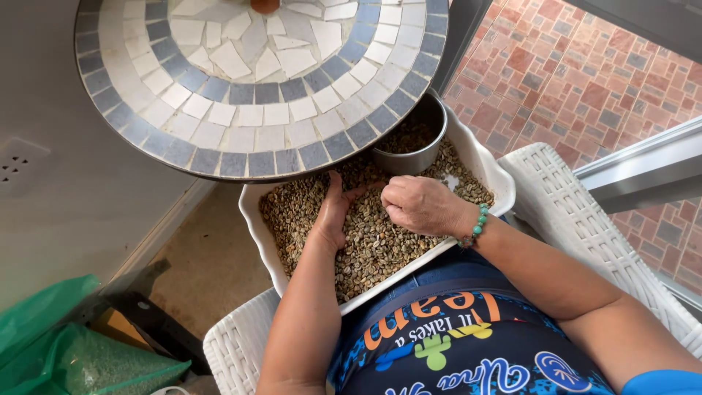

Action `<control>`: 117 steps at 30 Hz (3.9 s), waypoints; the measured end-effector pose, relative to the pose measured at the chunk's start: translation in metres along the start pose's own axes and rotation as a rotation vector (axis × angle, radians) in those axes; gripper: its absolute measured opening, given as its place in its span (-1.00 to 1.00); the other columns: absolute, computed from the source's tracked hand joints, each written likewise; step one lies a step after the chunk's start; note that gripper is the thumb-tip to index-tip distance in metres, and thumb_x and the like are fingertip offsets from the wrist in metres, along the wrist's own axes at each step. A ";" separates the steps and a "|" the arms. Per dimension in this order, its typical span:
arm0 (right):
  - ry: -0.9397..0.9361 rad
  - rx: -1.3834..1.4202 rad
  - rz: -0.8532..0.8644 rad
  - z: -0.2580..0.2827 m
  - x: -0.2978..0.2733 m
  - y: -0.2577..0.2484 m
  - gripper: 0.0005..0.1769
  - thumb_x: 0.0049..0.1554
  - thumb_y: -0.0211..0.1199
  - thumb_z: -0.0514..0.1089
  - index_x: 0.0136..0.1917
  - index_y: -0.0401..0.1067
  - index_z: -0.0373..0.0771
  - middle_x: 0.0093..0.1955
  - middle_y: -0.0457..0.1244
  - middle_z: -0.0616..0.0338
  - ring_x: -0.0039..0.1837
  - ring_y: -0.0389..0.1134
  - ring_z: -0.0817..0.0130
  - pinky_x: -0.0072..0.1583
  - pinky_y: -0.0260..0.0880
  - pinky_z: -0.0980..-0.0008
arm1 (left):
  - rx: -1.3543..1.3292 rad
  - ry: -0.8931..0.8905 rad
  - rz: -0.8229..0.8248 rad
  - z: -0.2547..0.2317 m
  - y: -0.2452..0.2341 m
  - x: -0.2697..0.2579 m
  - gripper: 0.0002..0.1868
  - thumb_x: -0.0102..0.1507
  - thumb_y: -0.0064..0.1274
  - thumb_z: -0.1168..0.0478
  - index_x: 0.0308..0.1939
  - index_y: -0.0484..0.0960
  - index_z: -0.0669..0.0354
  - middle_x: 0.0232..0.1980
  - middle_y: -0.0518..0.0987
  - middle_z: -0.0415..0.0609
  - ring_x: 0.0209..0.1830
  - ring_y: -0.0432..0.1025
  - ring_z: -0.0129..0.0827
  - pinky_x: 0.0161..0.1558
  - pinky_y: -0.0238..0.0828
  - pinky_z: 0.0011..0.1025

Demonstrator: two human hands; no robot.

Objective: Sorting green coffee beans by hand to remove defects and placing them into a metal cup

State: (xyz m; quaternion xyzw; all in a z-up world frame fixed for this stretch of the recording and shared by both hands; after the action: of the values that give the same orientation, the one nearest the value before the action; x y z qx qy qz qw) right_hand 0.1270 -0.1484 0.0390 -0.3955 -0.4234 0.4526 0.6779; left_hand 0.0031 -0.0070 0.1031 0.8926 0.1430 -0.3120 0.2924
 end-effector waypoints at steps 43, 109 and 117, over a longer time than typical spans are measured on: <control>0.552 0.139 0.850 -0.038 -0.001 -0.032 -0.34 -0.02 0.12 -0.32 0.36 0.33 -0.60 0.07 0.37 -0.46 0.14 0.40 -0.41 0.18 0.34 -0.22 | 0.389 0.332 -0.119 0.023 -0.038 0.034 -0.10 0.33 -0.11 -0.40 0.34 0.46 0.39 0.48 0.19 0.56 0.55 -0.19 0.54 0.43 -0.34 0.52; -0.114 -0.444 -0.146 -0.031 -0.031 -0.056 -0.64 0.21 0.30 -0.40 0.24 0.53 -0.10 -0.31 0.15 0.25 -0.29 0.19 0.25 -0.18 0.30 0.27 | 0.218 -0.045 0.026 0.038 -0.029 0.071 0.29 -0.18 -0.56 -0.67 0.29 0.58 0.12 0.58 0.31 0.13 0.64 0.05 -0.10 0.53 -0.32 0.06; -0.118 -0.013 -0.040 0.025 -0.028 -0.045 -0.89 0.28 0.28 -0.11 -0.02 0.61 -0.12 -0.18 0.31 0.18 -0.04 0.38 0.36 0.10 0.43 0.39 | 0.100 0.129 0.174 0.055 -0.046 0.082 0.20 0.13 -0.45 -0.71 0.39 0.49 0.20 0.59 0.05 0.48 0.65 -0.41 0.28 0.54 -0.62 0.18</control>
State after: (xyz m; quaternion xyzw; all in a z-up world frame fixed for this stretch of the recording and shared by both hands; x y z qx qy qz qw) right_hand 0.1099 -0.1837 0.0828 -0.3640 -0.4736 0.4588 0.6578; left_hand 0.0197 0.0016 -0.0039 0.9334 0.0678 -0.2340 0.2635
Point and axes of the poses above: each hand's wrist, its own x-axis towards the middle knuckle, its own y-axis out of the palm, z = x × y, the point moved 2 cm from there along x, towards the middle knuckle
